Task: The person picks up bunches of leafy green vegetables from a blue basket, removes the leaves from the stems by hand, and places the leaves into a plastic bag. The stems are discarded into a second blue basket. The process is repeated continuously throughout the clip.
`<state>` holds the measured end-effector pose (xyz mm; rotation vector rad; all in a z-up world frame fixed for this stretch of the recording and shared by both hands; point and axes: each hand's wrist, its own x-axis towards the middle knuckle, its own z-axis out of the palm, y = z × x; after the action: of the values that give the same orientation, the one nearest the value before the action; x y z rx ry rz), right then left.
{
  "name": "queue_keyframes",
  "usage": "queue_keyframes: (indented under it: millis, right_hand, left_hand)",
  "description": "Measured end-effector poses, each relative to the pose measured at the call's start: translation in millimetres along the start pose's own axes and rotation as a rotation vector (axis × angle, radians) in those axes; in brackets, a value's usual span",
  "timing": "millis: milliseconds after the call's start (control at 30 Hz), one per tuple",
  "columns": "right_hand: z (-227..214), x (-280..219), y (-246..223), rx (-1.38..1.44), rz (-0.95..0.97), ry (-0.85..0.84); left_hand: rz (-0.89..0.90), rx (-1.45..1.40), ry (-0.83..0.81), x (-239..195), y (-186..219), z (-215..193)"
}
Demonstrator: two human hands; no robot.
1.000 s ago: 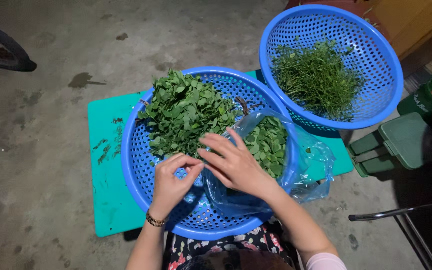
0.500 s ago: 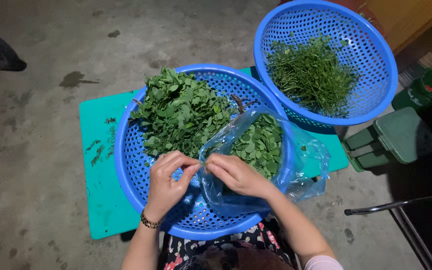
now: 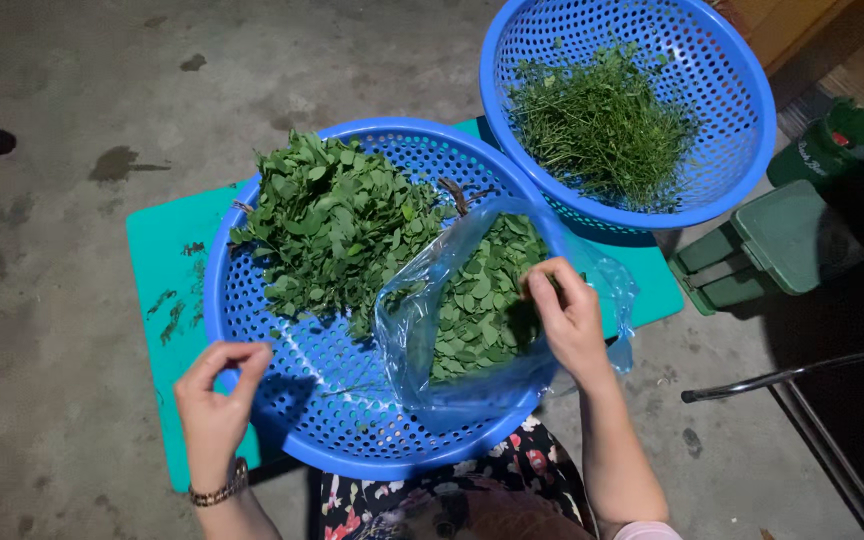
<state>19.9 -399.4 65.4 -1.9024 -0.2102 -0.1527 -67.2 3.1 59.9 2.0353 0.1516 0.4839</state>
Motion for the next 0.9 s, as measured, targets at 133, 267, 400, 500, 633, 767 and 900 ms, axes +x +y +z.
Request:
queue_keyframes:
  millis: [133,267,400,500,633,767,900]
  right_hand:
    - [2.7,6.3,-10.4,-0.275,-0.334,-0.133]
    - [3.2,5.1,-17.3,-0.253,-0.150,0.010]
    - [9.1,1.2,-21.2,-0.317,0.038,0.037]
    - [6.4,-1.9,-20.3,-0.353,-0.116,-0.024]
    - [4.1,-5.5,-13.0,-0.322,-0.242,-0.057]
    - [5.3,-8.0,-8.9,-0.365,0.102,-0.043]
    - [6.4,-6.2,-15.7,-0.380,-0.041,-0.082]
  left_hand:
    - [-0.177,0.062,-0.212,-19.0,-30.7,5.1]
    - [-0.167,0.338,-0.450,-36.5,-44.6,19.9]
    - [-0.119,0.424,-0.417,-33.6,-50.3,24.8]
    - [-0.130,0.381,-0.338,-14.6,-60.5,26.1]
    - [-0.023,0.327,-0.189,22.7,-81.8,37.8]
    - [-0.091,0.472,-0.081,55.9,-100.3,59.2]
    - [-0.259,0.552,-0.180,65.2,-106.0,81.2]
